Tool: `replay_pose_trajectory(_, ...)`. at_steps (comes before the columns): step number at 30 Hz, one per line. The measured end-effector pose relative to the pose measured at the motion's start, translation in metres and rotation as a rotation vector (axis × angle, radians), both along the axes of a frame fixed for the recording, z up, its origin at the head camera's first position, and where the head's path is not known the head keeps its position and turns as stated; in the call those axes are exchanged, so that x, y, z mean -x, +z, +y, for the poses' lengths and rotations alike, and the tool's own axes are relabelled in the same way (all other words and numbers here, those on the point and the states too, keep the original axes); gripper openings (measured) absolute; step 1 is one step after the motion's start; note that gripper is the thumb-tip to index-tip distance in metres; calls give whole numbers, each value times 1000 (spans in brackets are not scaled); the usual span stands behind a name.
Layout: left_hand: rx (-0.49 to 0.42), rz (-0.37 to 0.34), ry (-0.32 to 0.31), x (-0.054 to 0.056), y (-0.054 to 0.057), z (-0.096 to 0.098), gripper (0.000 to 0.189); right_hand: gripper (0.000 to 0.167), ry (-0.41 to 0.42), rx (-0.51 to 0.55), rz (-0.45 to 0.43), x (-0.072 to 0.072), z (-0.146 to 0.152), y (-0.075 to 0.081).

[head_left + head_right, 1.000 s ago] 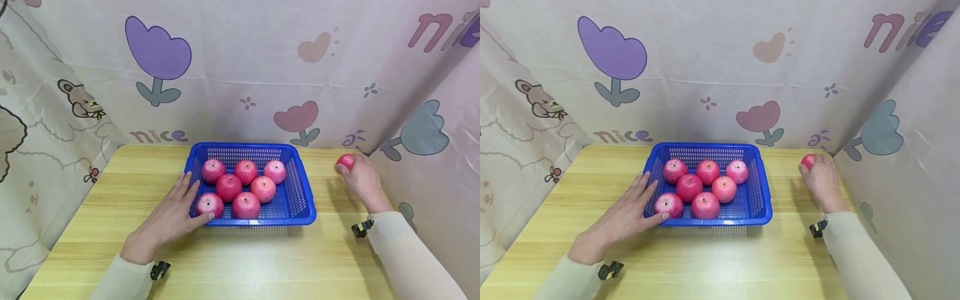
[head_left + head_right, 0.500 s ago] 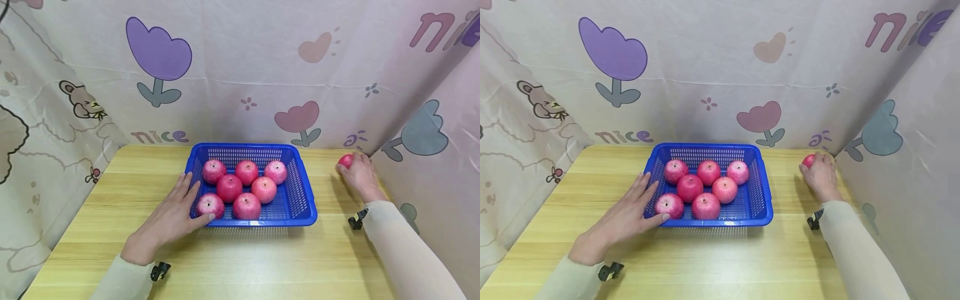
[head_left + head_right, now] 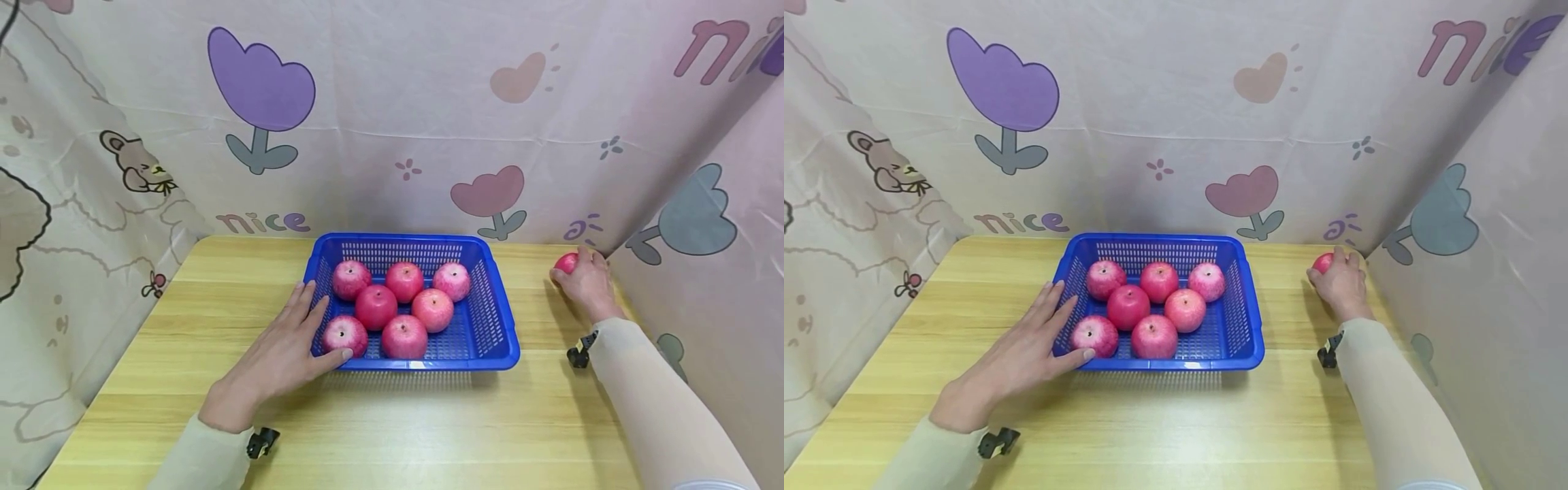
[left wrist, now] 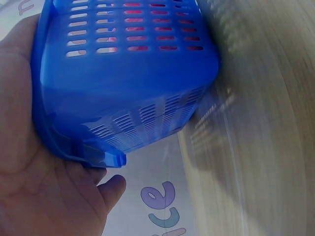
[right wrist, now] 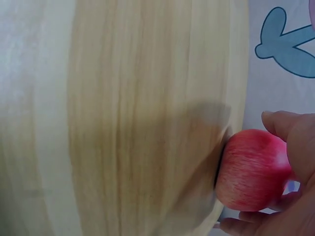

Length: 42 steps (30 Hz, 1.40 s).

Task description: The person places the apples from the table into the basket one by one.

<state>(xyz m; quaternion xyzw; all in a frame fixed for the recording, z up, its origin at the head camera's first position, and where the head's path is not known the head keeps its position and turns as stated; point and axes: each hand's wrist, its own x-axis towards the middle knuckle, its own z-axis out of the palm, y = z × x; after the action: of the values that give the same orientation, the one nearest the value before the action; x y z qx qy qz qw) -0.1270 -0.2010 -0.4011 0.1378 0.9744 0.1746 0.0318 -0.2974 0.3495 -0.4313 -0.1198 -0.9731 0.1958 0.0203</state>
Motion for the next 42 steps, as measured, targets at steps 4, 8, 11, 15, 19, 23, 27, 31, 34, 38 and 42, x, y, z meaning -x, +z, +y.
replay_pose_trajectory(4,2,-3,0,1,0,0,118,91,-3,-7,-21,1,3,-1)
replay_pose_trajectory(8,2,-5,4,1,0,0,118,91,-20,7,-35,1,3,0)
replay_pose_trajectory(11,3,-6,5,1,0,0,119,91,-28,16,-44,-1,1,2)
replay_pose_trajectory(15,7,-6,3,1,0,0,119,91,-29,24,-56,-5,-2,6)
replay_pose_trajectory(19,10,-4,0,1,1,0,118,89,-23,28,-73,-10,-6,11)
replay_pose_trajectory(23,11,-8,3,1,0,0,119,85,-5,18,-84,-15,-11,14)
replay_pose_trajectory(27,10,-4,3,0,0,0,118,88,18,-2,-102,-21,-15,13)
replay_pose_trajectory(31,11,-3,1,0,-1,0,117,89,20,-13,-108,-25,-16,10)
replay_pose_trajectory(34,12,-7,4,0,-1,0,117,88,15,-10,-100,-27,-17,7)
replay_pose_trajectory(38,7,-4,5,0,-1,0,118,87,22,-16,-96,-30,-19,6)
replay_pose_trajectory(42,4,-1,1,1,-1,0,117,87,20,-21,-93,-33,-20,6)
